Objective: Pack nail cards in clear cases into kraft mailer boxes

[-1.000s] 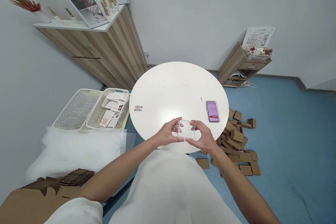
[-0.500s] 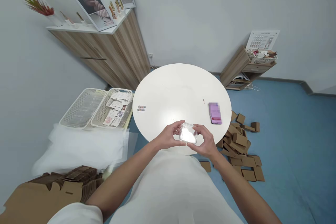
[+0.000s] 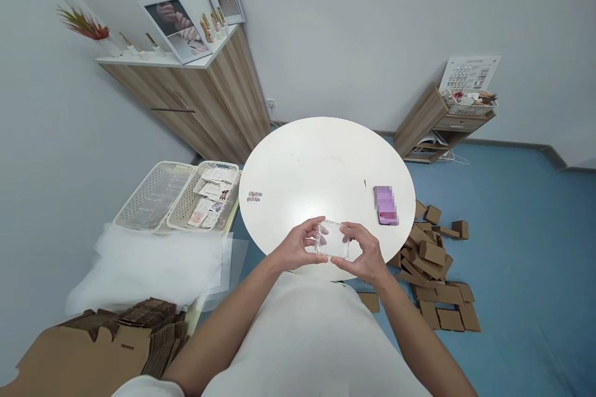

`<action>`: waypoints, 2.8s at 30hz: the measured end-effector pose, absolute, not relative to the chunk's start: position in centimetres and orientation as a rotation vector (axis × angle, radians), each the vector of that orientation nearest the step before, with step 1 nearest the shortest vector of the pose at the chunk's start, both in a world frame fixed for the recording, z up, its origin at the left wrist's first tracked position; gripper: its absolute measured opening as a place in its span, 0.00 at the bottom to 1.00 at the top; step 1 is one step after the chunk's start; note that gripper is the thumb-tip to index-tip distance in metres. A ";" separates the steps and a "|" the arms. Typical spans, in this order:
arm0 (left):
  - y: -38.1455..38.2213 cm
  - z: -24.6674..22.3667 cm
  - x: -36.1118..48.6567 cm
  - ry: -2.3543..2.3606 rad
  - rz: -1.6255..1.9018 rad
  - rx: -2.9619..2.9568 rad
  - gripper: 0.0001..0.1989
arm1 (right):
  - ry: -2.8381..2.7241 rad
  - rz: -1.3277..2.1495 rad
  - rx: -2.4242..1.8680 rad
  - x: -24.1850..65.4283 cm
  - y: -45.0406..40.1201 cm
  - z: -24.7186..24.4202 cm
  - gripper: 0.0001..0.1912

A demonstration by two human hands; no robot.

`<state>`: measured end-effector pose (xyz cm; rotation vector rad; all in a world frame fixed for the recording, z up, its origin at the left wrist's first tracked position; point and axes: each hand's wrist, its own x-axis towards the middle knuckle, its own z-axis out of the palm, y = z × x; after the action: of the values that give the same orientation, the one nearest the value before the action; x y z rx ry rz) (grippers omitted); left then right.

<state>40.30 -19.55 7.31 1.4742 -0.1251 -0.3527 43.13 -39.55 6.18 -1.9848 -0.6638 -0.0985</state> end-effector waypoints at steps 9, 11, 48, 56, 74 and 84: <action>-19.6 6.8 39.0 -0.050 -0.363 1.429 0.39 | -0.541 -0.020 -1.905 42.3 -39.0 6.1 0.26; -19.9 6.6 39.0 -0.048 -0.380 1.419 0.39 | -0.492 0.014 -1.900 42.5 -39.2 6.2 0.25; -19.4 8.1 44.0 0.163 -0.222 1.790 0.20 | -0.430 0.562 -1.883 48.7 -43.9 6.8 0.29; -20.2 8.9 45.7 0.026 -0.218 1.942 0.24 | -0.656 0.515 -2.012 49.6 -41.9 7.0 0.17; -20.8 2.9 44.4 0.309 -0.256 1.685 0.23 | -0.103 0.689 -1.553 49.6 -39.6 2.6 0.16; -23.2 -5.3 44.6 0.458 -0.402 1.746 0.27 | 0.198 0.640 -1.712 49.6 -39.5 -5.2 0.23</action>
<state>44.55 -23.21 -5.28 1.7465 0.4579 -0.4015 49.59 -39.51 -5.25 -1.7118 0.1977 0.6396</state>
